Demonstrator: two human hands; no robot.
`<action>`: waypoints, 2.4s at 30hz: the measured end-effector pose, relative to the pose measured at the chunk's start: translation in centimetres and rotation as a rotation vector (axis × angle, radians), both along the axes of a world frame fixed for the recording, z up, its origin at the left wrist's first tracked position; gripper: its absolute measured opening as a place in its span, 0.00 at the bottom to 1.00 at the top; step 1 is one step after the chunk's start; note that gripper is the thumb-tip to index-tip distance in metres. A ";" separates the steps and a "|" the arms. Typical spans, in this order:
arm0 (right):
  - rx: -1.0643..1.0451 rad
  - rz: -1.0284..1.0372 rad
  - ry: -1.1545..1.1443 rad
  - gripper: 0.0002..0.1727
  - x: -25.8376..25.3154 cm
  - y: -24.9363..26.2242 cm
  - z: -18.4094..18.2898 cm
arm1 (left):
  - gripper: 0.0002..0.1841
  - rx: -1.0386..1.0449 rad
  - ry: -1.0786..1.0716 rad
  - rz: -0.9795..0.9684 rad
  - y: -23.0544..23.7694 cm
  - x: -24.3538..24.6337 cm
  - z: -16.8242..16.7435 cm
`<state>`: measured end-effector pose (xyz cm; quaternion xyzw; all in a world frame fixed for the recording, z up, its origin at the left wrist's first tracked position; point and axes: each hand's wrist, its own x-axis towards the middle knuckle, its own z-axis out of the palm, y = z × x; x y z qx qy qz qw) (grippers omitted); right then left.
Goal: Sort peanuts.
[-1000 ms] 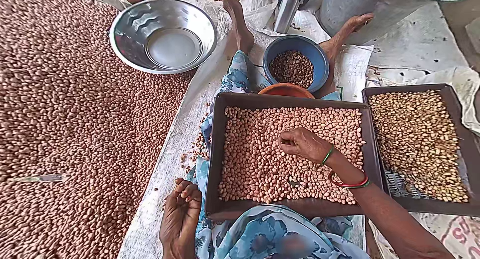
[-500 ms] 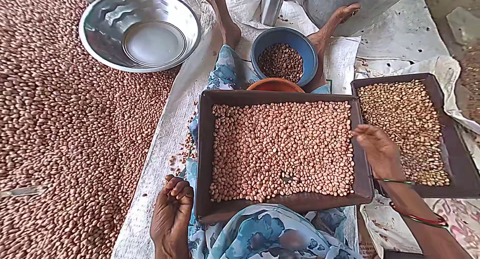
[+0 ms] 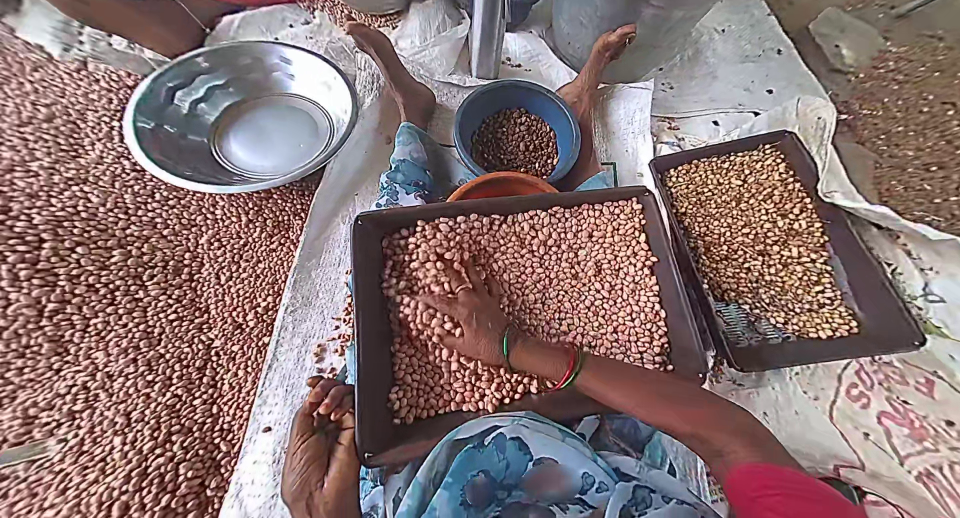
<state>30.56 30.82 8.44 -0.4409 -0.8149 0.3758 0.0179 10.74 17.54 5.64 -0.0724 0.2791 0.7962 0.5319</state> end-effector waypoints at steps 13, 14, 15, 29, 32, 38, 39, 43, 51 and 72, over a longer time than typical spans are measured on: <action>-0.035 0.129 -0.416 0.15 19.3 0.2 4.8 | 0.18 -0.448 0.194 0.045 -1.0 -1.3 -1.6; -0.039 0.058 -0.435 0.15 20.3 0.5 5.6 | 0.17 -0.466 0.180 0.045 -1.3 -1.6 -2.2; 0.010 -0.021 -0.404 0.14 20.9 0.6 6.2 | 0.16 -0.487 0.177 0.047 -1.5 -1.7 -2.8; 0.450 -0.165 -0.163 0.04 16.9 3.1 0.2 | 0.24 -0.202 -0.053 0.154 -3.4 -2.9 -1.7; 0.336 -0.248 0.050 0.03 18.3 3.2 1.3 | 0.25 -0.138 -0.076 0.110 -3.3 -2.8 -1.8; 0.079 -1.038 1.323 0.20 23.5 1.9 4.0 | 0.26 -0.069 -0.037 0.065 -3.2 -2.6 -0.3; 0.098 -1.083 1.159 0.21 24.4 1.0 3.8 | 0.26 -0.076 -0.034 0.066 -3.2 -2.7 -0.1; 0.100 -0.663 -0.228 0.30 23.4 -3.7 4.0 | 0.25 -0.087 -0.007 0.081 -3.2 -3.1 0.0; -0.185 -0.397 -0.098 0.51 9.2 -5.0 2.7 | 0.28 -0.028 -0.036 -0.009 -2.7 -2.2 -0.1; 0.308 -0.553 -0.255 0.13 16.7 -8.7 2.2 | 0.16 -0.557 0.215 0.066 -5.2 -1.1 -5.0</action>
